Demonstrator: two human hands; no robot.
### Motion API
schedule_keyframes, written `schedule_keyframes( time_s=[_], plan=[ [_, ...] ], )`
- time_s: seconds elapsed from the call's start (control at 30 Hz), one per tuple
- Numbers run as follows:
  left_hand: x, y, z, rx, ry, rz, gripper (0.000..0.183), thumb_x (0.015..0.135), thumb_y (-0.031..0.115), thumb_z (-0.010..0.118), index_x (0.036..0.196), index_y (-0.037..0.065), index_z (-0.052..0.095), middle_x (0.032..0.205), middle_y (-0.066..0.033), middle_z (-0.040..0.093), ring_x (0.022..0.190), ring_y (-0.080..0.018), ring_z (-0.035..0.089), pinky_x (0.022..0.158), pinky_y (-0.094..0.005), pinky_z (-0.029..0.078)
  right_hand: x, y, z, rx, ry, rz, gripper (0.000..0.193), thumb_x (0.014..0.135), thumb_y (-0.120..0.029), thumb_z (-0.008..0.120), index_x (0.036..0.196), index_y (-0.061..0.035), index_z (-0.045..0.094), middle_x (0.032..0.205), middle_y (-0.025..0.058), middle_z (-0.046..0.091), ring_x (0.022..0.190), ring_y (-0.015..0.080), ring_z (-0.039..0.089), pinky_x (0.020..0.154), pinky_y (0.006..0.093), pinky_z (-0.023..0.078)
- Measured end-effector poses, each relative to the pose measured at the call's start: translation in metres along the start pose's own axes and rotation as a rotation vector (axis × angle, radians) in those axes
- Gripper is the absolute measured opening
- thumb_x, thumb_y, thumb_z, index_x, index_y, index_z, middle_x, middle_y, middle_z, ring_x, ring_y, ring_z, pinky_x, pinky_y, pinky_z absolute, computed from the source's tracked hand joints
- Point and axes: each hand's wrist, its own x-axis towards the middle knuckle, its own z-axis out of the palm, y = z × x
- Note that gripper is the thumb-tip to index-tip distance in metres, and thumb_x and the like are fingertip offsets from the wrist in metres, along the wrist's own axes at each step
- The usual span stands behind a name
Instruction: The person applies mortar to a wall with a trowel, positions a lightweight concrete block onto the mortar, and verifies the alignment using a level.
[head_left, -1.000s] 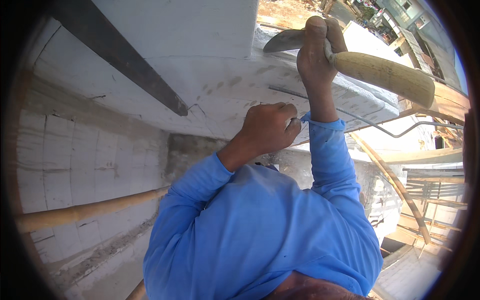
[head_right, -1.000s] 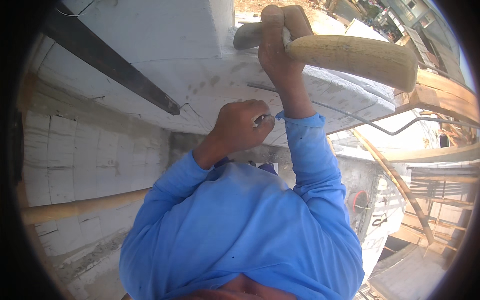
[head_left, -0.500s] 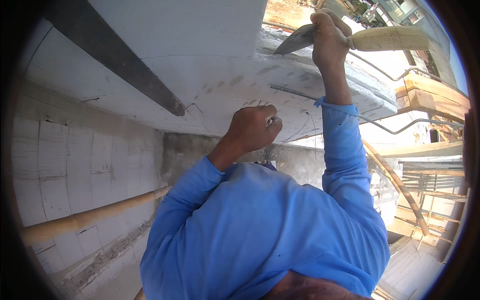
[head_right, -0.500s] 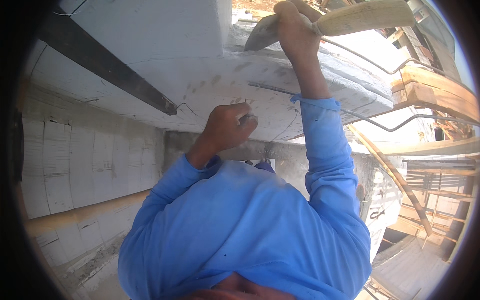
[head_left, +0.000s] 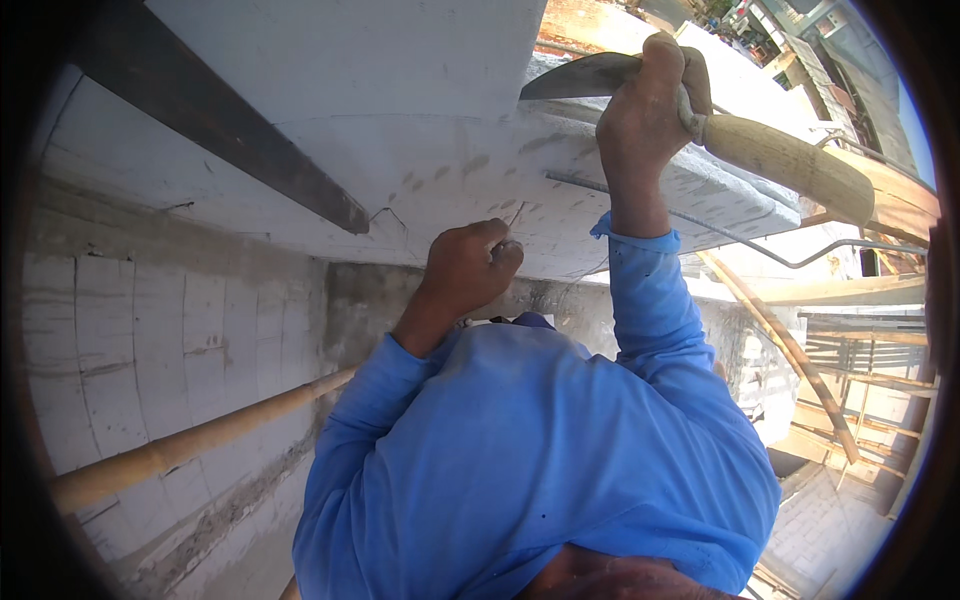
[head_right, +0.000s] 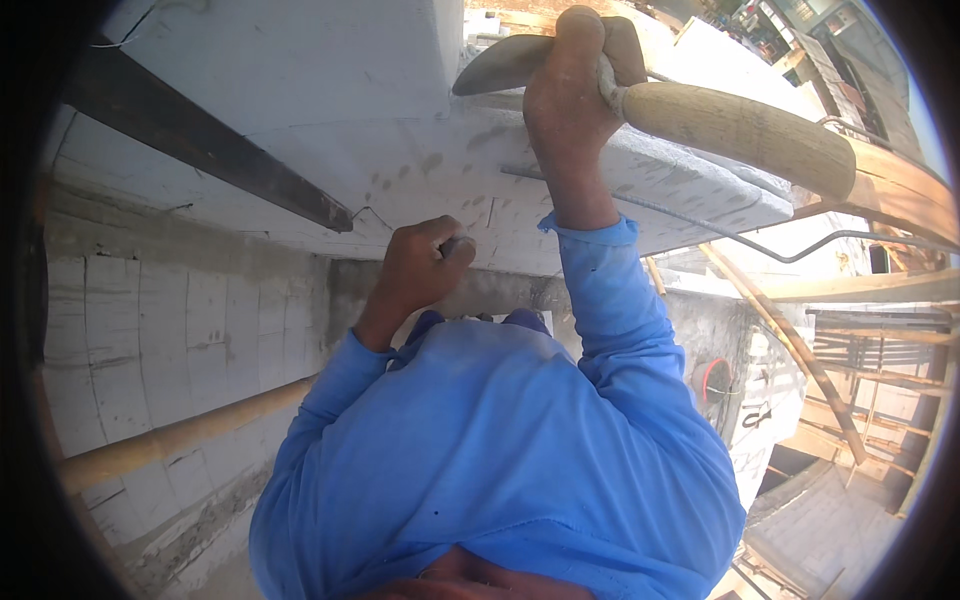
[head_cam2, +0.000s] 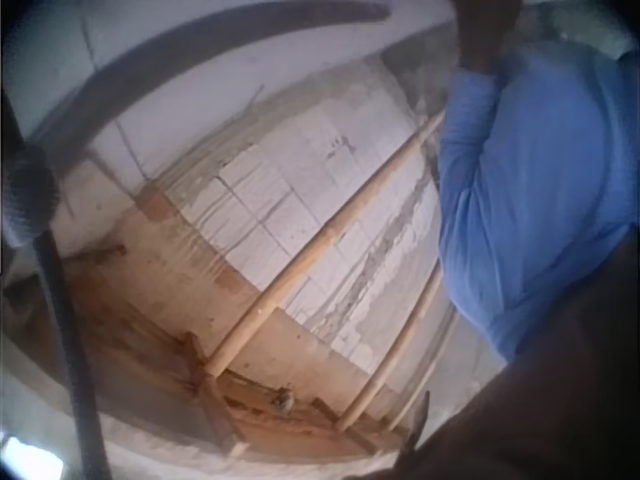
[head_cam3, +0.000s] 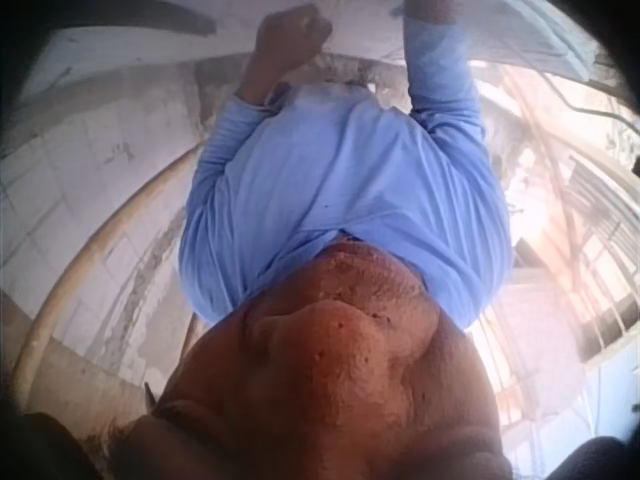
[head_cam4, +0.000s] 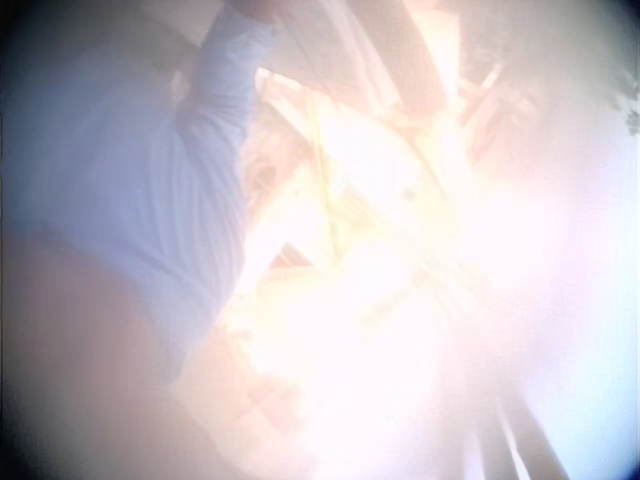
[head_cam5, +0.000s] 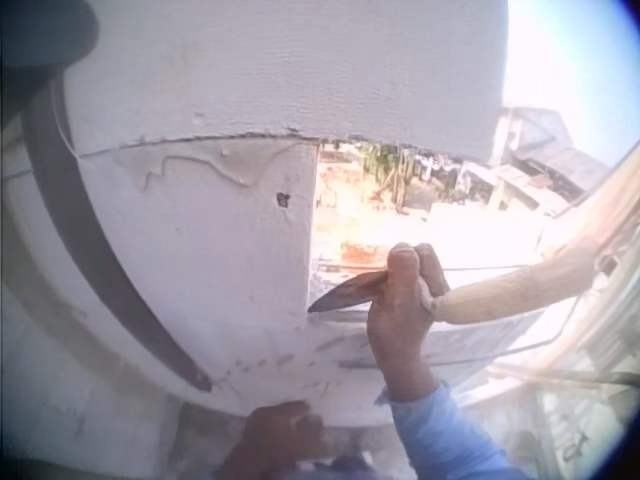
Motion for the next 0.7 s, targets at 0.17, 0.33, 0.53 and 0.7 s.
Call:
schedule_keyframes(
  time_s=[0.17, 0.33, 0.53, 0.7],
  plan=[
    [-0.005, -0.005, -0.002, -0.002, 0.026, 0.001, 0.017, 0.077, 0.014, 0.064, 0.072, -0.001, 0.057, 0.061, -0.0169, 0.052, 0.050, -0.0260, 0.050, 0.051, -0.0352, 0.042, -0.006, 0.001, 0.003, -0.101, -0.051, 0.002, 0.016, 0.077, -0.001, 0.050, 0.091, -0.0038, 0.057, 0.075, 0.0098, 0.053, 0.068, 0.0253, 0.052, 0.062, 0.0351, 0.041],
    [-0.002, -0.004, -0.004, 0.047, -0.026, 0.020, 0.014, 0.077, 0.011, 0.064, 0.074, -0.001, 0.059, 0.061, -0.0157, 0.055, 0.050, -0.0204, 0.052, 0.051, -0.0335, 0.042, 0.011, 0.071, 0.017, -0.087, -0.352, -0.211, 0.005, 0.082, -0.006, 0.054, 0.083, -0.0040, 0.058, 0.072, 0.0104, 0.058, 0.064, 0.0229, 0.057, 0.057, 0.0323, 0.043],
    [-0.012, -0.017, -0.014, -0.082, 0.099, -0.077, 0.010, 0.075, 0.009, 0.065, 0.073, 0.000, 0.060, 0.062, -0.0152, 0.058, 0.052, -0.0274, 0.056, 0.052, -0.0355, 0.045, 0.040, 0.104, -0.041, -0.051, -0.459, 0.125, 0.008, 0.080, -0.012, 0.060, 0.078, -0.0037, 0.059, 0.079, 0.0066, 0.060, 0.067, 0.0165, 0.056, 0.062, 0.0314, 0.044],
    [-0.015, -0.021, -0.017, -0.075, 0.057, -0.149, 0.008, 0.074, 0.006, 0.065, 0.075, 0.000, 0.062, 0.060, -0.0115, 0.057, 0.051, -0.0210, 0.055, 0.051, -0.0329, 0.044, 0.091, 0.176, -0.181, 0.109, 0.265, 0.629, 0.013, 0.087, -0.004, 0.048, 0.084, -0.0025, 0.061, 0.089, 0.0034, 0.064, 0.073, 0.0125, 0.063, 0.060, 0.0244, 0.050]
  ],
)
